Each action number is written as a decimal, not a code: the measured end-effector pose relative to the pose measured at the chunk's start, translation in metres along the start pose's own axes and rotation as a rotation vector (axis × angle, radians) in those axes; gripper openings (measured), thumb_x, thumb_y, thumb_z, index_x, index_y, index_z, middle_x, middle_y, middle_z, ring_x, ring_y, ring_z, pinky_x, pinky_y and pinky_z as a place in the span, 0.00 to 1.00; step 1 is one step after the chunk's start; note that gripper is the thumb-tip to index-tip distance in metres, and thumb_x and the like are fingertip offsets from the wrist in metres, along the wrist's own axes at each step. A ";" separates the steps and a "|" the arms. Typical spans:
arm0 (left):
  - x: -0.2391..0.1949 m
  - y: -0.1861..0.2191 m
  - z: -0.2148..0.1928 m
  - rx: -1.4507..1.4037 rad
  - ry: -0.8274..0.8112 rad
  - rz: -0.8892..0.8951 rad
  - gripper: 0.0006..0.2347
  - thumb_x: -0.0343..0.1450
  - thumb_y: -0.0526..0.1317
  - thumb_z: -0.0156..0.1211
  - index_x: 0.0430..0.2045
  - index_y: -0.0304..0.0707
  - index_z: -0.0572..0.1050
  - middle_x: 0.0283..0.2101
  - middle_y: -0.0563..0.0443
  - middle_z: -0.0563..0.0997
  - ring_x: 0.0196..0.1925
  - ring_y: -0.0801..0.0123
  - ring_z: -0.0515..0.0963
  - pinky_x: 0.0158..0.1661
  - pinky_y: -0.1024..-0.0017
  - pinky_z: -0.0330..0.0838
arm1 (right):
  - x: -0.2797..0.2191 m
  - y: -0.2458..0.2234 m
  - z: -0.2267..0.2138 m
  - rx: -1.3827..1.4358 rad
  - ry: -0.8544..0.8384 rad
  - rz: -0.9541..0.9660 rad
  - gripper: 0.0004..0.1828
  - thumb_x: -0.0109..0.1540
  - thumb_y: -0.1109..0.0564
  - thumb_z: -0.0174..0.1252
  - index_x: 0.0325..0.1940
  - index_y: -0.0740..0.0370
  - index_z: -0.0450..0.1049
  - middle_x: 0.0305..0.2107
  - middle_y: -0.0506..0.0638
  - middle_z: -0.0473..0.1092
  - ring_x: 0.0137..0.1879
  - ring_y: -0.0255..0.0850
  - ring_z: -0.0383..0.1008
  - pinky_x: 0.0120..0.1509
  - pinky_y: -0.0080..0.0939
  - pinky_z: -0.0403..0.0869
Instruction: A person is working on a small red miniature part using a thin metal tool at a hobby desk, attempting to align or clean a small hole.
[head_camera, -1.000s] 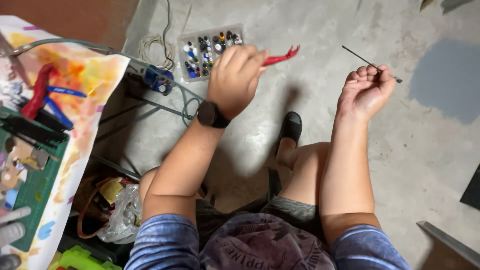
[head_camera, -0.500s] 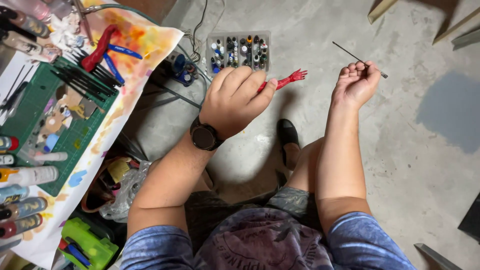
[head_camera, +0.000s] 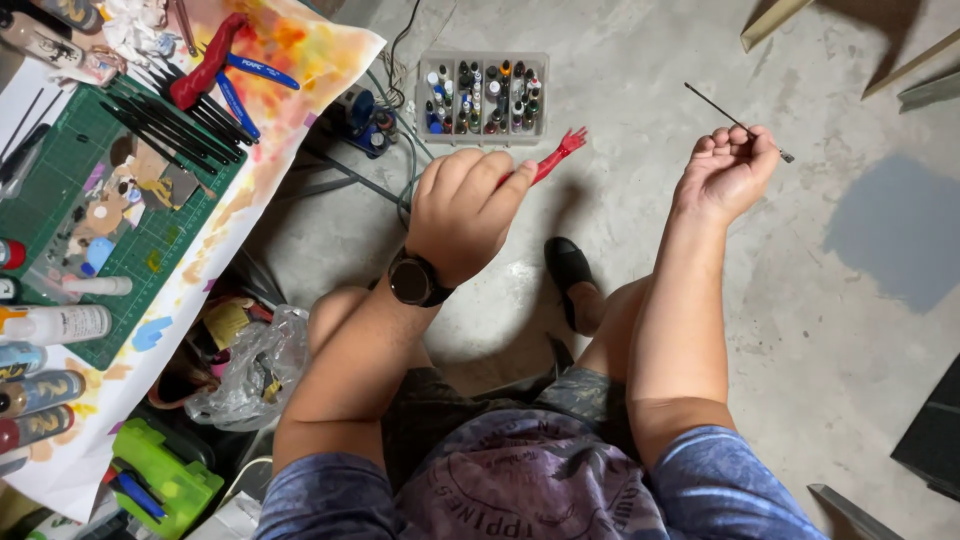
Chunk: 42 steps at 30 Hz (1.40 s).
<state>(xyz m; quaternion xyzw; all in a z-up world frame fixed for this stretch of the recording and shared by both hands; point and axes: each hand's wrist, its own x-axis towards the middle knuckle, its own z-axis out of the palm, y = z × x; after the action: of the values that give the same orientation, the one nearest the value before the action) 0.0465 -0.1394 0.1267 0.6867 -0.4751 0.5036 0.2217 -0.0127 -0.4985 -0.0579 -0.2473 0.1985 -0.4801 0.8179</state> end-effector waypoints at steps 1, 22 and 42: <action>-0.007 -0.001 0.004 -0.031 -0.047 -0.059 0.04 0.76 0.37 0.57 0.36 0.43 0.79 0.36 0.53 0.76 0.37 0.63 0.77 0.37 0.68 0.75 | 0.001 -0.002 -0.001 -0.011 0.003 -0.011 0.06 0.61 0.51 0.57 0.34 0.55 0.71 0.26 0.48 0.68 0.33 0.43 0.72 0.39 0.39 0.75; -0.053 -0.014 0.021 -0.298 -0.434 -0.423 0.10 0.77 0.40 0.55 0.47 0.35 0.77 0.40 0.47 0.80 0.40 0.51 0.75 0.43 0.59 0.71 | -0.023 -0.029 0.052 -0.015 0.165 -0.066 0.04 0.57 0.59 0.56 0.27 0.60 0.70 0.22 0.51 0.68 0.27 0.42 0.65 0.32 0.42 0.64; -0.071 -0.019 0.029 -0.262 -0.514 -0.510 0.14 0.77 0.43 0.48 0.50 0.37 0.77 0.37 0.49 0.83 0.39 0.52 0.78 0.42 0.59 0.71 | -0.027 -0.024 0.051 -0.045 0.123 -0.043 0.04 0.58 0.58 0.55 0.29 0.59 0.72 0.22 0.51 0.70 0.28 0.43 0.69 0.32 0.42 0.68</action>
<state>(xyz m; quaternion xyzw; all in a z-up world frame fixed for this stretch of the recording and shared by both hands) 0.0741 -0.1226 0.0545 0.8525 -0.3895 0.1788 0.2992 -0.0127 -0.4732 -0.0006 -0.2399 0.2541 -0.5072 0.7878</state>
